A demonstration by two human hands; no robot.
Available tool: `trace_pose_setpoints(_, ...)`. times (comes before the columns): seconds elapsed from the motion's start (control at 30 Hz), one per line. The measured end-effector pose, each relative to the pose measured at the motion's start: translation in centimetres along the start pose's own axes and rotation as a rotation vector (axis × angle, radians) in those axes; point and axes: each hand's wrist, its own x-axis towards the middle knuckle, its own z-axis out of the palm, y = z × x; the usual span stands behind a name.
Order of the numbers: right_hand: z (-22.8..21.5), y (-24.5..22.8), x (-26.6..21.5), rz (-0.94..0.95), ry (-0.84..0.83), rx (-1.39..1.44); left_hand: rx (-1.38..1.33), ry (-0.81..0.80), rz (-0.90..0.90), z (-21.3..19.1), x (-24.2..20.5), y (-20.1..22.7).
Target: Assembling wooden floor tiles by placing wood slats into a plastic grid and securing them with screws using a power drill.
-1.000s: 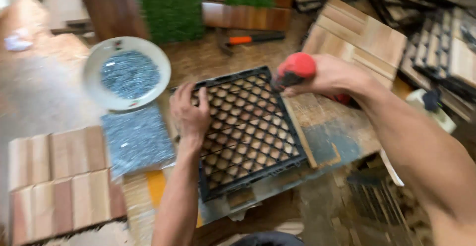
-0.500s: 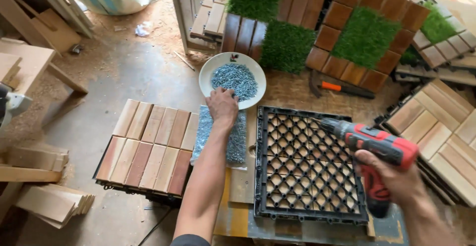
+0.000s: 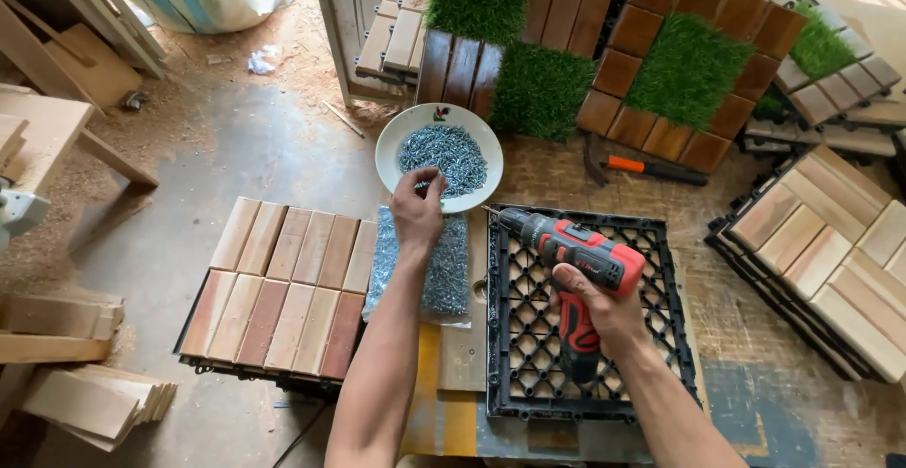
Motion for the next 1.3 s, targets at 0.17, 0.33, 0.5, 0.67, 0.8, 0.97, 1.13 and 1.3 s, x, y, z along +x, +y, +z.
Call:
trace_pose_setpoints(0.17,0.1,0.6,-1.0,-0.028,0.008,0.094,-0.469,-0.049,-0.332,0.0,-3.0,1.0)
trace_pose_setpoints(0.33,-0.4,0.0,-2.2,-0.165,-0.046,0.106,-0.871,-0.152,-0.539,0.6,-5.8,1.0)
trace_pose_setpoints(0.5,-1.4,-0.7,-4.0,-0.326,-0.046,0.053,-1.097,-0.282,-0.684,2.7,-7.5,-2.3)
trace_pose_setpoints(0.67,-3.9,-0.4,-5.5,-0.458,-0.045,-0.033,-1.154,-0.351,-0.721,4.5,-9.2,-2.4)
trace_pose_setpoints(0.8,-6.0,0.1,-6.4,-0.535,-0.05,-0.019,-1.18,-0.413,-0.732,6.1,-10.8,-2.4)
trace_pose_setpoints(0.97,-12.3,0.5,-10.1,-0.056,-0.049,-0.035,-0.968,-0.573,-0.76,7.1,-13.7,1.3)
trace_pose_setpoints(1.13,-17.6,-1.8,-14.6,-0.352,-0.028,-0.482,-0.623,-0.657,-0.843,10.3,-20.7,-0.8)
trace_pose_setpoints(1.3,-24.4,2.1,-18.7,-0.332,-0.114,-0.599,-0.404,-0.732,-0.974,12.1,-25.4,4.1)
